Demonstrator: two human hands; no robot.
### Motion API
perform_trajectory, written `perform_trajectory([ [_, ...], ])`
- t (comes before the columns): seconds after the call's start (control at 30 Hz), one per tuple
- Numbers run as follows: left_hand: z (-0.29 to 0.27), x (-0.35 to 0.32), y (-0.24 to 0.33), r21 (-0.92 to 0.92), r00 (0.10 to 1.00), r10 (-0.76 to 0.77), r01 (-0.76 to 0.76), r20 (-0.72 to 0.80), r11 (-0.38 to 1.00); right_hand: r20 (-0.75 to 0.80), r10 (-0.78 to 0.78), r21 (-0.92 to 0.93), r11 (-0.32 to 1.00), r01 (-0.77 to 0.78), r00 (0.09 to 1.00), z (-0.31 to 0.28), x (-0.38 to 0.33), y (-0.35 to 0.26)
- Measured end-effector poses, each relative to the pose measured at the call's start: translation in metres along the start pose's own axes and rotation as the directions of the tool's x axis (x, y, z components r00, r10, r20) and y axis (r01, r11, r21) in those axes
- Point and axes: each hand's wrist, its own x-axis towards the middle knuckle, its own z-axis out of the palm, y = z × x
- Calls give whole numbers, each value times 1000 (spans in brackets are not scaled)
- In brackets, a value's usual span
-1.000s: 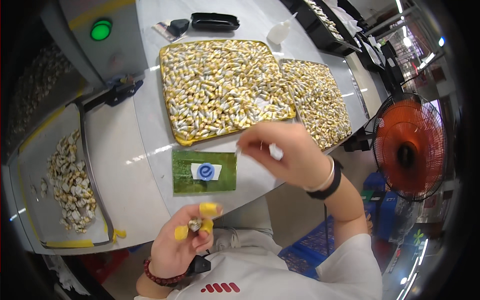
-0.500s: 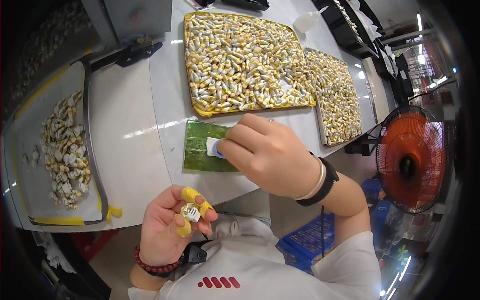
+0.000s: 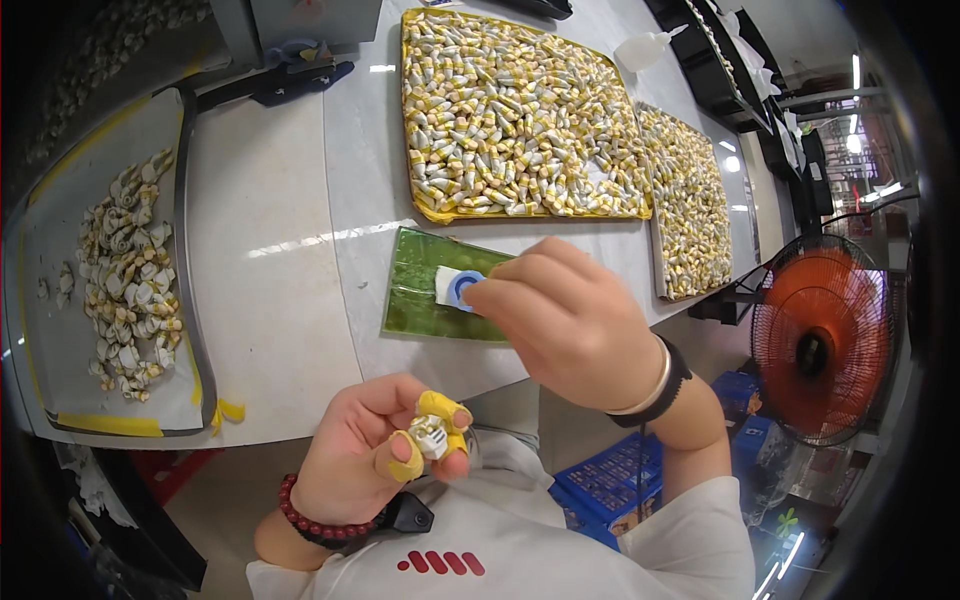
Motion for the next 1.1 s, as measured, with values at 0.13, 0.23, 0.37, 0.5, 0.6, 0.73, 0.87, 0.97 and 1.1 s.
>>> perform_trajectory([
  [0.13,-4,4,0,-123,990,-104,116,100,986,-83,147,443,891,-95,986,-23,3,-13],
  [0.23,-2,10,-3,-187,965,-183,217,186,958,-147,47,484,875,30,988,-29,1,-24],
  [0.37,1,15,-4,-215,938,-260,310,228,926,-188,-57,440,888,136,980,-26,-1,-24],
  [0.5,6,17,-6,-230,921,-302,358,247,905,-166,-117,429,885,179,979,-30,-3,-21],
  [0.6,11,18,-7,-214,917,-313,366,246,905,-183,-130,435,878,199,974,-29,-4,-21],
  [0.73,14,18,-8,-236,917,-275,346,288,908,-191,-128,463,863,204,973,-27,-5,-20],
  [0.87,14,18,-8,-207,922,-299,351,246,913,-170,-96,480,861,167,981,-29,-8,-22],
  [0.97,14,19,-8,-132,940,-277,306,201,943,-176,-79,473,867,155,981,-28,-11,-23],
  [1.1,15,14,-6,90,988,-111,102,111,991,-193,-5,419,904,87,981,-33,-18,-22],
])
